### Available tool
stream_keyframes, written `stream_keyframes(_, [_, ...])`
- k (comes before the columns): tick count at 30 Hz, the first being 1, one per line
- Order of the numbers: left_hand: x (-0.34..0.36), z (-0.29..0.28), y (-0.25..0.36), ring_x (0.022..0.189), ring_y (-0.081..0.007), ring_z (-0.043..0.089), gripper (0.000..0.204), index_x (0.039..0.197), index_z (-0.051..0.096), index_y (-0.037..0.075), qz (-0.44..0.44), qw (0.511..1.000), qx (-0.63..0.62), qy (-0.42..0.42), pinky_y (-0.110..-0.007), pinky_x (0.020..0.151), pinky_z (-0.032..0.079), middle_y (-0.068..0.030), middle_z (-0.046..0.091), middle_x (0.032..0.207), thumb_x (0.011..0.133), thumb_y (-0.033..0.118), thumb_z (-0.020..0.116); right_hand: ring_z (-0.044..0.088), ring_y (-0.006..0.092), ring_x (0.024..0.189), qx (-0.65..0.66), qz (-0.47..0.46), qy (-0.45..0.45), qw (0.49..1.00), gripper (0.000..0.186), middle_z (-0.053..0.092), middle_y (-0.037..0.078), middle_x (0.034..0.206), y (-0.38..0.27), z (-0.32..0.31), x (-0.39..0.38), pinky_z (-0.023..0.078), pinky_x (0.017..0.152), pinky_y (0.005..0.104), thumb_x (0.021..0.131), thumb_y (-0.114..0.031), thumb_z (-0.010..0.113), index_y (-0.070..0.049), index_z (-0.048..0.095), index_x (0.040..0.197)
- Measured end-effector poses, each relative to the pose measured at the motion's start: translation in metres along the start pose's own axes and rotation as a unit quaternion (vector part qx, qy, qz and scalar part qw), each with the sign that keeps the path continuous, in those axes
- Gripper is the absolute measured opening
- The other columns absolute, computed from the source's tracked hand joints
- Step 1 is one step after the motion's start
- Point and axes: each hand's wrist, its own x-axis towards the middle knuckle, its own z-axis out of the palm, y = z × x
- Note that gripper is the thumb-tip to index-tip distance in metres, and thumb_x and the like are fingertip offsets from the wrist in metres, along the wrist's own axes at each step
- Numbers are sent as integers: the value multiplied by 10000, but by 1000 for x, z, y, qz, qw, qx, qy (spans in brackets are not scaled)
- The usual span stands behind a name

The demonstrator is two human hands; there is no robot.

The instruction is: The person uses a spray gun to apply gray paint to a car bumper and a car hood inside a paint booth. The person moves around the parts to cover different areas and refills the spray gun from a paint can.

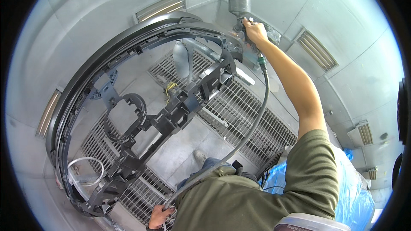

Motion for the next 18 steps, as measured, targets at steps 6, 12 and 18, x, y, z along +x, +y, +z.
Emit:
stream_keyframes(6, [-7, -5, -5, 484, -129, 557, 286, 700, 690, -41, 23, 1000, 8, 2, -292, 470, 395, -53, 606, 560, 796, 213, 777, 697, 268, 544, -55, 41, 48, 997, 586, 699, 165, 703, 68, -26, -1, 566, 618, 383, 959, -518, 523, 33, 715, 907])
stream_keyframes(12, [-30, 5, -15, 509, -110, 527, 350, 695, 673, -47, 2, 999, -34, -19, -315, 503, 391, -49, 575, 536, 834, 265, 753, 725, 303, 649, -108, 8, 115, 987, 571, 722, 178, 798, 25, 28, 29, 582, 678, 404, 917, -524, 592, 33, 715, 935])
stream_keyframes(18, [-68, 37, -53, 503, -141, 539, 349, 757, 704, -57, 32, 998, -58, 21, -319, 509, 398, -80, 581, 543, 835, 282, 731, 659, 248, 561, -29, -76, -48, 996, 500, 658, 155, 712, -112, 128, -22, 534, 454, 372, 926, -445, 605, 48, 677, 880])
